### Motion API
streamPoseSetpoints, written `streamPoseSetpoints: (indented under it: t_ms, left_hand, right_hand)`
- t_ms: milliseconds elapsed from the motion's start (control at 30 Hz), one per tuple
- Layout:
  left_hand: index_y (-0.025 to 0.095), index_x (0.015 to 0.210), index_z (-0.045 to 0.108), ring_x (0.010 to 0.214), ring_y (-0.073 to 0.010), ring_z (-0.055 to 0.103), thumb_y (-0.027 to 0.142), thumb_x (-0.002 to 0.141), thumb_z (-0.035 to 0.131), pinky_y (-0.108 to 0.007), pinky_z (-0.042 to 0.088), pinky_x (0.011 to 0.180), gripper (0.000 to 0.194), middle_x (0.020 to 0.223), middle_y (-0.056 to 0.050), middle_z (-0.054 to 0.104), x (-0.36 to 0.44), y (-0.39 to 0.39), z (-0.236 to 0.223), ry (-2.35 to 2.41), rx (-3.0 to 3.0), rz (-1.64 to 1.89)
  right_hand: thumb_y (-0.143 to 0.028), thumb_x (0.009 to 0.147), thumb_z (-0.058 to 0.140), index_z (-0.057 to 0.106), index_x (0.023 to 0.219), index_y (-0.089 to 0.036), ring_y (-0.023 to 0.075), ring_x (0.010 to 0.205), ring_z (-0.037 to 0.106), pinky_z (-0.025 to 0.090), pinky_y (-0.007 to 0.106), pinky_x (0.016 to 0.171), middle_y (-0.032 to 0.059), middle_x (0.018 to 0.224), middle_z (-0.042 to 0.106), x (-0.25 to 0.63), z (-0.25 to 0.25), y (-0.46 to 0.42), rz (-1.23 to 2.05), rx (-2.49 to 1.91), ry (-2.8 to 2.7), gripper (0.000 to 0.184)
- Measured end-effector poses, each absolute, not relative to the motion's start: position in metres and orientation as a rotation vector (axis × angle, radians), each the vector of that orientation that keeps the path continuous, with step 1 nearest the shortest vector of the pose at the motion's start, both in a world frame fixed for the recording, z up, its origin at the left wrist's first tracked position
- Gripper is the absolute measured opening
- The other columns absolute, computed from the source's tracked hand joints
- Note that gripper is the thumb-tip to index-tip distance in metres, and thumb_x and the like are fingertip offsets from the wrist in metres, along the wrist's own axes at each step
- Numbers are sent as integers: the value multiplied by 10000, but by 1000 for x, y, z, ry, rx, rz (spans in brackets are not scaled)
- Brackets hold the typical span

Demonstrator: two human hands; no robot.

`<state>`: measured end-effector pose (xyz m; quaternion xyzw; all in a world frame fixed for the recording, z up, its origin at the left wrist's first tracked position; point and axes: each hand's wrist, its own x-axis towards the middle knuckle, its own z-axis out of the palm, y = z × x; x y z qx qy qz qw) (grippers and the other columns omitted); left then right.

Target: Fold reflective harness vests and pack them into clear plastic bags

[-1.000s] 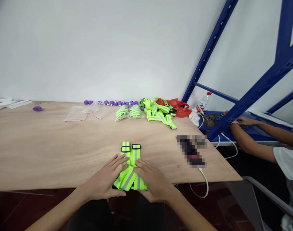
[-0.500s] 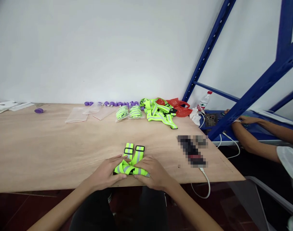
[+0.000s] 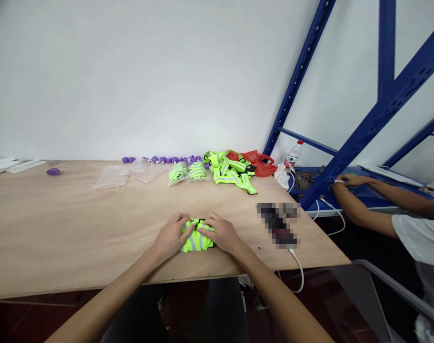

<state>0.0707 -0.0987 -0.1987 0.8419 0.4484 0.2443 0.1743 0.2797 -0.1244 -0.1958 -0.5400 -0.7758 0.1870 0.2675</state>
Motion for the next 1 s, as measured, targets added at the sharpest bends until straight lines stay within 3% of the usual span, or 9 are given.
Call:
streamPoseSetpoints:
  t_ms: [133,233,333,533,700,1000]
  left_hand:
    - [223,1231,642,1164,-283,575,355,1004,433,-441,432,1008,335,1263,-111,644,77,-88,-204,1206,2468,679]
    - [247,1263,621,1144,-265,580,310,997,442,-436,428,1014,327,1224,-82,671,79,-84,-206,1120,2522,663]
    - [228,1217,637,1086,-262,589,287,987,452,-427,451,974,301,1171,-95,670,80,-82,-206,1080,2547,690]
    - [215,1098,645,974,-227,610,245,992,458,-360,494,868,217,1020,-76,653,82,-86,-208,994,2518,826]
    - [195,976,621,947,-233,614,210,972,480,-365,501,835,142,978,-81,652,82,-91,-210,973,2439,962]
    - [221,1044,629,981,-233,616,192,965,469,-381,477,872,181,1025,-76,684,87,-98,-202,927,2313,1129]
  right_hand:
    - [-416,941,612,621,1178,-222,233,1059,595,466,353,901,82,1166,633,282,-208,-122,311,-1521,-2082,306]
    - [-430,944,607,629,1221,-222,302,1250,513,394,466,1048,127,1324,591,283,-218,-120,197,-1539,-2094,347]
    - [-407,955,577,640,1171,-209,315,1305,482,360,497,1087,137,1351,587,283,-223,-120,270,-1501,-2044,300]
    - [-373,921,570,592,1078,-207,243,1040,616,468,378,915,69,1108,676,275,-217,-127,698,-1363,-1786,229]
    - [-398,856,633,547,887,-207,192,807,564,447,298,729,-1,849,599,268,-210,-127,828,-1308,-1622,213]
    - [-505,643,814,496,731,-221,192,725,587,461,284,642,13,803,623,245,-202,-124,1338,-1042,-1022,435]
